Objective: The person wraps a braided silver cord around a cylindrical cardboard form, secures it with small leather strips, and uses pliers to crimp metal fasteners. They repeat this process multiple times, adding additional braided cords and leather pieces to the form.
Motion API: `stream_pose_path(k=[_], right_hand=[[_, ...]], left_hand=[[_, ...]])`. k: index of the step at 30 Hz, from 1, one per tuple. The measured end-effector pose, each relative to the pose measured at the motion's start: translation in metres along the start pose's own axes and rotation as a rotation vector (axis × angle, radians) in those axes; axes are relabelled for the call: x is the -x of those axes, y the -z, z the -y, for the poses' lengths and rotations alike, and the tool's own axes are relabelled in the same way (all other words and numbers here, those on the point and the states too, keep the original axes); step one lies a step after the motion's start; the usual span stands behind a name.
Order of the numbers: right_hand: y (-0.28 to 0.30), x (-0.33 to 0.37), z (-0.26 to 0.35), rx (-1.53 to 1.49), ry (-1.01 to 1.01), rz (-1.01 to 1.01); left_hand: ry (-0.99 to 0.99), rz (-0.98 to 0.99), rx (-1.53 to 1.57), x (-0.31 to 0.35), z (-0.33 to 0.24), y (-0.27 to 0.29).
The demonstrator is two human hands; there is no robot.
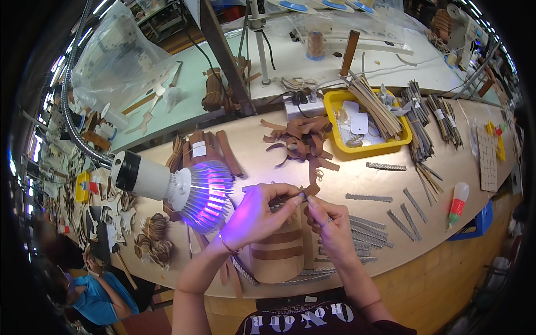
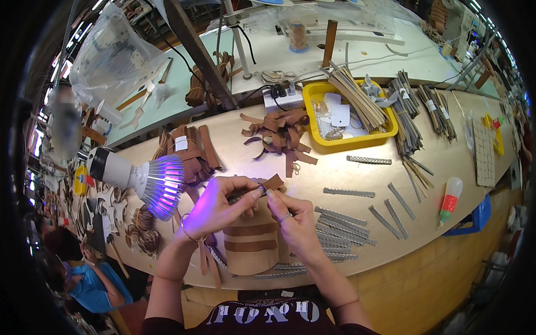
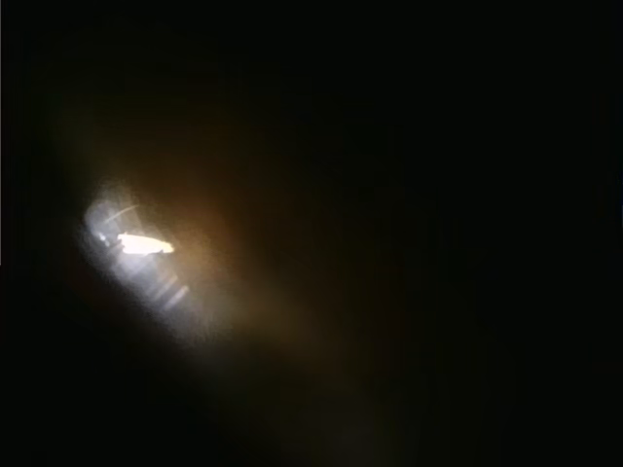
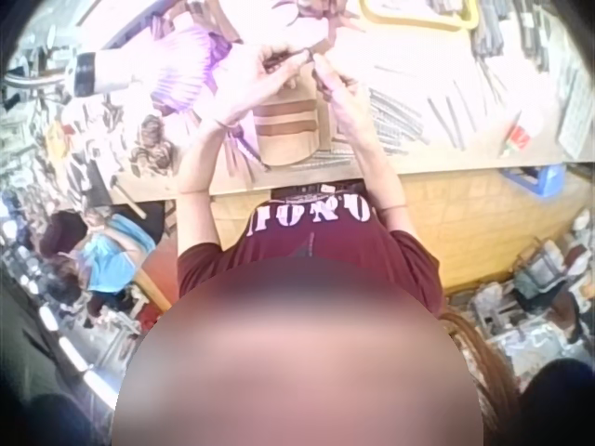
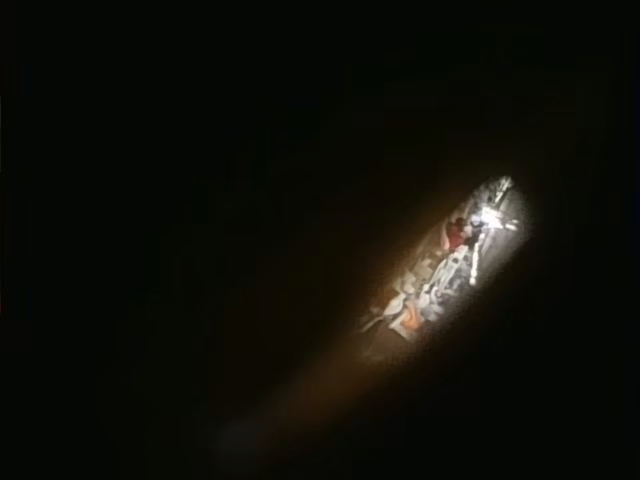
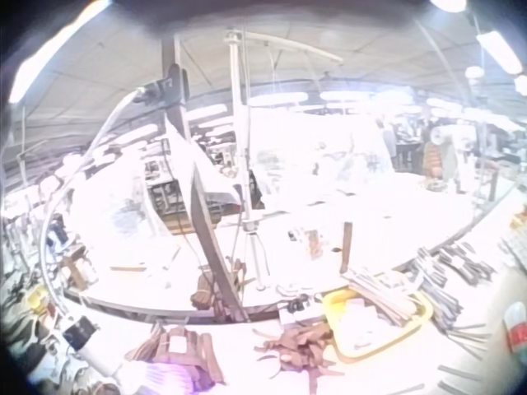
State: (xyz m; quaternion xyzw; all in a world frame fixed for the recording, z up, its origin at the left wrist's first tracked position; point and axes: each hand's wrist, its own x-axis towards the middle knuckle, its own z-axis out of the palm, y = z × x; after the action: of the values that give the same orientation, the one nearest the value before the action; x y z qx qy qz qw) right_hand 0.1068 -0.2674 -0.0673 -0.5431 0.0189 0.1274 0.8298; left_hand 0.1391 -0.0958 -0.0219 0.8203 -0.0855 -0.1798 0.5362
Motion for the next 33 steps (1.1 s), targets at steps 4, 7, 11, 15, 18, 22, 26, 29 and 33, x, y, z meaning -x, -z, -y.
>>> stream_pose_path(k=[4,7,11,15,18,22,26,29,33], right_hand=[[-0.001,0.0,-0.006,-0.007,-0.016,-0.059],[0.001,-0.002,-0.014,-0.062,-0.022,-0.057],[0.014,-0.013,-0.026,-0.245,-0.229,-0.156],[0.038,-0.037,-0.036,-0.713,-0.641,0.041],[0.059,-0.035,-0.034,-0.738,-0.571,0.187],[0.065,-0.025,-0.032,-0.285,-0.373,-0.024],[0.062,-0.026,-0.033,-0.205,-0.319,0.037],[0.062,-0.031,-0.038,-0.16,-0.358,0.015],[0.062,-0.034,-0.044,-0.031,-0.359,-0.127]], left_hand=[[-0.02,0.008,-0.029,-0.002,0.0,-0.001],[-0.061,-0.012,-0.115,-0.004,-0.001,-0.002],[-0.129,-0.034,-0.271,0.0,-0.004,0.001],[-0.214,-0.103,-0.205,0.015,0.0,0.008],[-0.252,-0.2,0.052,0.037,0.011,0.014],[-0.16,-0.267,0.047,0.084,0.034,0.036],[0.092,-0.263,0.136,0.143,0.057,0.058],[0.26,-0.399,0.133,0.179,0.079,0.058],[0.377,-0.311,0.054,0.212,0.108,0.041]])
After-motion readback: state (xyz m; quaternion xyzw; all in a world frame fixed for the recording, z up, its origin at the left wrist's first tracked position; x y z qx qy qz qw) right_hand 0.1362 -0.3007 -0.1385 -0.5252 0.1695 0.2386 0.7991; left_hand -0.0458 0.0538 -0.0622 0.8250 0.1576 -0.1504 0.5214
